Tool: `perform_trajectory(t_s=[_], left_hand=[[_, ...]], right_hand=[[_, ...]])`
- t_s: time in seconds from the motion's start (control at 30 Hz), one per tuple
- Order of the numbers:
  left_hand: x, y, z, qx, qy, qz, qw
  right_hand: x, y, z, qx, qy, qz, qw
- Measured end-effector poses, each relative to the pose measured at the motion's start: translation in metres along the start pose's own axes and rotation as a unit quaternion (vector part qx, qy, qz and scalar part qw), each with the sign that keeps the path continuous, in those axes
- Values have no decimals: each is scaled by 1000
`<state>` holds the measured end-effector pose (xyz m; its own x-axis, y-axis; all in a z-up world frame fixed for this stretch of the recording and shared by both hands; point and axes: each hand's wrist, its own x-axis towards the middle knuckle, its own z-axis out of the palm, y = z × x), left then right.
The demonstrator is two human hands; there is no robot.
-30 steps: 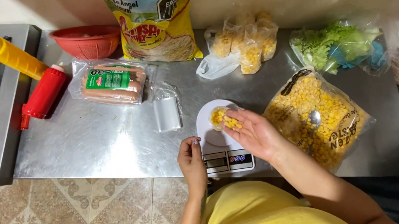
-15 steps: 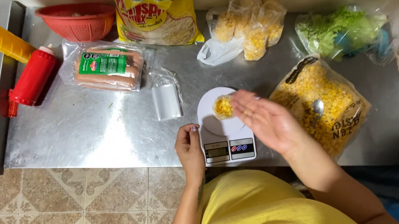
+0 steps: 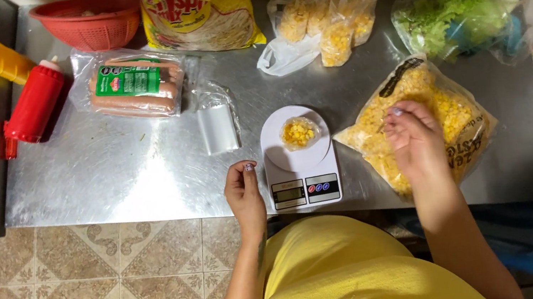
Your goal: The person scoops corn kernels from a large bag into small plastic bags placed on a digital scale. They repeatedly adjust the amount of corn to reach a target weight, then set the filled bags aside on the counter.
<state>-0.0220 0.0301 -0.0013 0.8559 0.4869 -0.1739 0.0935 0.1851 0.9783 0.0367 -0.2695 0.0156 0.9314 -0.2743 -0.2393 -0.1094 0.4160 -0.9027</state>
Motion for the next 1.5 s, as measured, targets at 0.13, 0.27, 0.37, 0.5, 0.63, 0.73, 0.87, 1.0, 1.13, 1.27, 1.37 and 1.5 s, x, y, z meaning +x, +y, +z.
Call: perform_trajectory(t_s=[0.13,0.27,0.37,0.5,0.63,0.73,0.87,1.0,1.13,1.27,1.37,1.5], left_hand=[[-2,3,2,2,-4,-1,1000],[-5,7,10,12,-9,-1,1000],[-3,-3,15,18,-14,5,1000],[3,-11,19,208,-99,86,969],[9,-6,49,279,-228,86,929],[27,-45,71,283,-206,180,919],[47,-51,95,209,-152,284,923],[79,-36,120,142,-135,284,939],[127,-22,161,114,-114,282,946],[173,-23,199,103,-129,291,942],[234,-85,230,166,-201,308,915],[285,-128,260,441,-268,577,633]], right_hand=[[42,42,-112,-252,69,-122,958],[44,73,-170,-667,93,-84,734],[31,70,-155,-669,97,-91,731],[11,43,-100,-563,85,-235,788],[9,17,-65,-566,60,-248,784],[11,20,-60,-559,57,-276,780],[17,32,-75,-553,63,-276,783],[16,27,-78,-490,77,-204,844],[21,21,-84,-476,82,-190,855],[24,13,-84,-471,90,-150,864],[19,-2,-71,-454,92,-70,883],[17,-7,-61,-442,93,-29,892]])
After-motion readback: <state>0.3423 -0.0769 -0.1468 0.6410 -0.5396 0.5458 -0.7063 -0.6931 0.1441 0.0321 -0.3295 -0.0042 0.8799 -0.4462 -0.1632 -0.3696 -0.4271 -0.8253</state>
